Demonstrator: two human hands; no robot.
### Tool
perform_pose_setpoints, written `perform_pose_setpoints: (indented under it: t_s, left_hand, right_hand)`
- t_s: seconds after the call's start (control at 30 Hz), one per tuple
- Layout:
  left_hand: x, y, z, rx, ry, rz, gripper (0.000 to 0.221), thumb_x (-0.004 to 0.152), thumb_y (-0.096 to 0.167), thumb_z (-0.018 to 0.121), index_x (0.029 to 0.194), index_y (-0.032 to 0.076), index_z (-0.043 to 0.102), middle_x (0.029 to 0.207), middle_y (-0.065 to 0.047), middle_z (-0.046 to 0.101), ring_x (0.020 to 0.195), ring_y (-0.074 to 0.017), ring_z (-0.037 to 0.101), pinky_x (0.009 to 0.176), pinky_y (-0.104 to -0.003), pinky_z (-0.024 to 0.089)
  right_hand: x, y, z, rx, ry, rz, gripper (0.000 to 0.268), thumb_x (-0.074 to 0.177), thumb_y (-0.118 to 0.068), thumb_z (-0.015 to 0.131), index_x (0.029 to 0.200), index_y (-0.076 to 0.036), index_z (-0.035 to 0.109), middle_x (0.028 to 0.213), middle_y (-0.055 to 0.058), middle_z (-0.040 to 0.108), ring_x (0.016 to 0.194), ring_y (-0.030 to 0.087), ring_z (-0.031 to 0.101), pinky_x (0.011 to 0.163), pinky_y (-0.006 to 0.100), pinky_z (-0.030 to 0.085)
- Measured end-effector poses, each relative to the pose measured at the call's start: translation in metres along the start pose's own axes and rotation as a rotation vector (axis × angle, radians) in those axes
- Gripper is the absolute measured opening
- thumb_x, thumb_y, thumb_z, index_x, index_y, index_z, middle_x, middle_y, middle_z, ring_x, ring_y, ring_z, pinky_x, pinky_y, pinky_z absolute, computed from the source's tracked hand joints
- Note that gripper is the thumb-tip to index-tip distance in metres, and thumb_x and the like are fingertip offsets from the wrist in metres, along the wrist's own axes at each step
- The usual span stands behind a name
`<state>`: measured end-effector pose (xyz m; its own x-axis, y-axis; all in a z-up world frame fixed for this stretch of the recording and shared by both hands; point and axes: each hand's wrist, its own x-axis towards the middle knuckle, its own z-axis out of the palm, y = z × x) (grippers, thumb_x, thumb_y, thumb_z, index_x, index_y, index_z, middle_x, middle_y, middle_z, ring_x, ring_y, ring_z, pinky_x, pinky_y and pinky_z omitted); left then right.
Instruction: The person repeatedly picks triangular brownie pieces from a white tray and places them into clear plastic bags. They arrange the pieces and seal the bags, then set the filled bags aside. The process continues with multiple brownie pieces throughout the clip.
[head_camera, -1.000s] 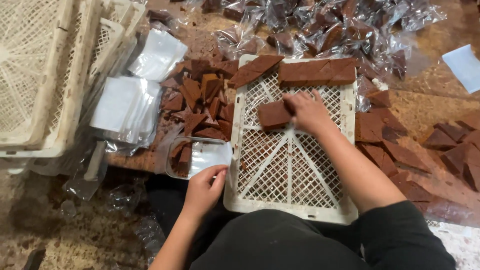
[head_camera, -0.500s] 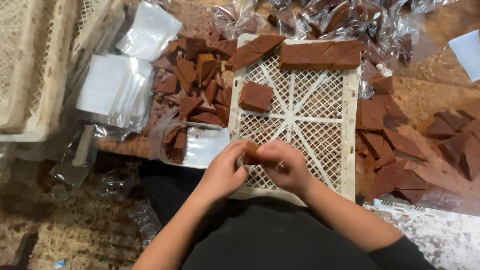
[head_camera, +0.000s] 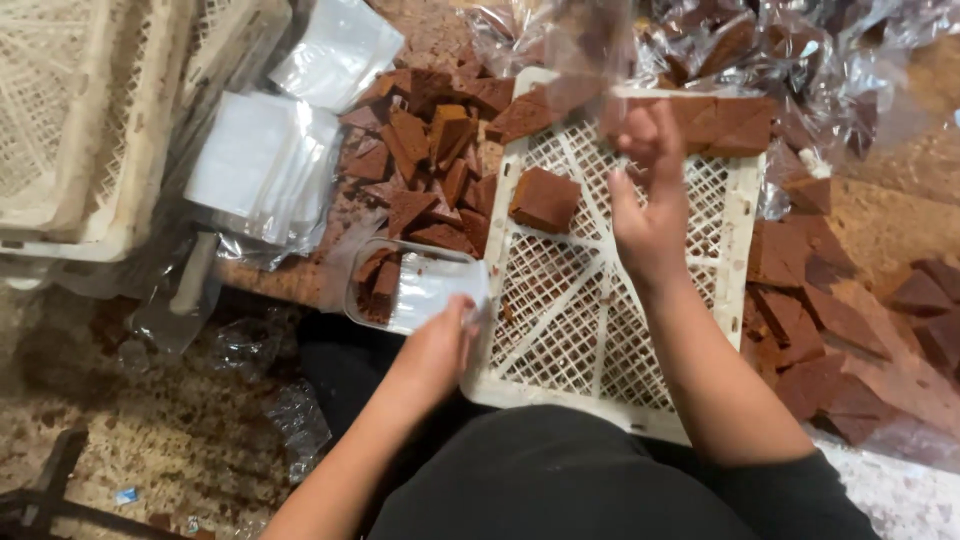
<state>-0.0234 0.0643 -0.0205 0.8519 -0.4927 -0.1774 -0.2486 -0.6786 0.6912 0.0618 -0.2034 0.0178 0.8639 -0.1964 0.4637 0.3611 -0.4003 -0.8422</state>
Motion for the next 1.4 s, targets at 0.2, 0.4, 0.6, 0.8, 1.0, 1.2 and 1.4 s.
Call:
perform_pose_setpoints:
  t_s: [0.2, 0.4, 0.6, 0.8, 1.0, 1.2, 1.4]
  left_hand:
    - [0.013, -0.043, 0.014, 0.005, 0.342, 0.180, 0.017, 0.090, 0.030, 0.078, 0.100, 0.019, 0.068, 0.082, 0.001, 0.071, 0.080, -0.0195, 0.073, 0.073, -0.033, 0.059]
    - [0.006, -0.039, 0.026, -0.166, 0.209, 0.190, 0.031, 0.085, 0.006, 0.072, 0.113, 0.018, 0.073, 0.102, -0.004, 0.078, 0.103, -0.0257, 0.074, 0.090, -0.038, 0.059]
    - [0.029, 0.007, 0.021, -0.176, 0.300, 0.229, 0.036, 0.086, -0.001, 0.062, 0.115, 0.015, 0.074, 0.121, -0.008, 0.075, 0.110, -0.0308, 0.071, 0.089, -0.041, 0.060]
    - [0.042, 0.054, 0.000, -0.070, 0.247, 0.236, 0.055, 0.077, -0.004, 0.058, 0.131, -0.002, 0.060, 0.145, -0.021, 0.055, 0.114, -0.0488, 0.063, 0.082, -0.057, 0.059]
    - [0.032, 0.045, 0.050, 0.019, 0.259, 0.665, 0.056, 0.083, 0.003, 0.064, 0.138, 0.011, 0.060, 0.132, -0.013, 0.065, 0.106, -0.0343, 0.072, 0.080, -0.041, 0.061]
    - [0.040, -0.050, 0.038, 0.203, 0.399, 0.269, 0.027, 0.089, 0.005, 0.065, 0.114, 0.006, 0.057, 0.099, -0.022, 0.068, 0.091, -0.0448, 0.068, 0.081, -0.054, 0.054]
    - [0.022, -0.046, 0.026, 0.165, 0.374, 0.118, 0.016, 0.090, 0.033, 0.076, 0.096, 0.021, 0.067, 0.075, 0.003, 0.069, 0.077, -0.0197, 0.072, 0.069, -0.031, 0.057]
  right_hand:
    - [-0.003, 0.165, 0.047, -0.545, -0.413, 0.114, 0.057, 0.081, -0.041, 0.087, 0.118, -0.003, 0.066, 0.107, 0.022, 0.063, 0.106, 0.046, 0.062, 0.093, 0.060, 0.047]
    - [-0.046, 0.140, 0.009, -0.430, -0.328, 0.400, 0.045, 0.081, -0.035, 0.085, 0.111, -0.008, 0.063, 0.102, 0.020, 0.068, 0.103, 0.046, 0.066, 0.091, 0.057, 0.051]
    - [-0.068, 0.029, -0.040, -0.086, -0.080, 0.080, 0.030, 0.092, 0.007, 0.068, 0.118, -0.007, 0.072, 0.107, 0.016, 0.065, 0.105, 0.036, 0.066, 0.093, 0.044, 0.053]
    - [-0.126, -0.032, -0.018, -0.122, -0.567, 0.049, 0.065, 0.079, 0.012, 0.048, 0.143, 0.002, 0.052, 0.137, 0.031, 0.053, 0.123, 0.051, 0.055, 0.100, 0.056, 0.049]
    - [-0.112, -0.021, -0.016, -0.424, -0.614, 0.251, 0.041, 0.092, -0.011, 0.047, 0.132, -0.007, 0.052, 0.120, 0.021, 0.063, 0.109, 0.041, 0.064, 0.092, 0.051, 0.051]
    - [-0.056, -0.008, -0.014, -0.347, 0.029, -0.313, 0.065, 0.102, 0.001, 0.045, 0.162, 0.001, 0.021, 0.159, 0.021, 0.044, 0.142, 0.035, 0.047, 0.120, 0.043, 0.033]
    - [-0.041, 0.004, 0.029, -0.406, -0.395, 0.457, 0.070, 0.097, -0.002, 0.054, 0.157, 0.009, 0.020, 0.161, 0.034, 0.025, 0.149, 0.040, 0.032, 0.124, 0.051, 0.025]
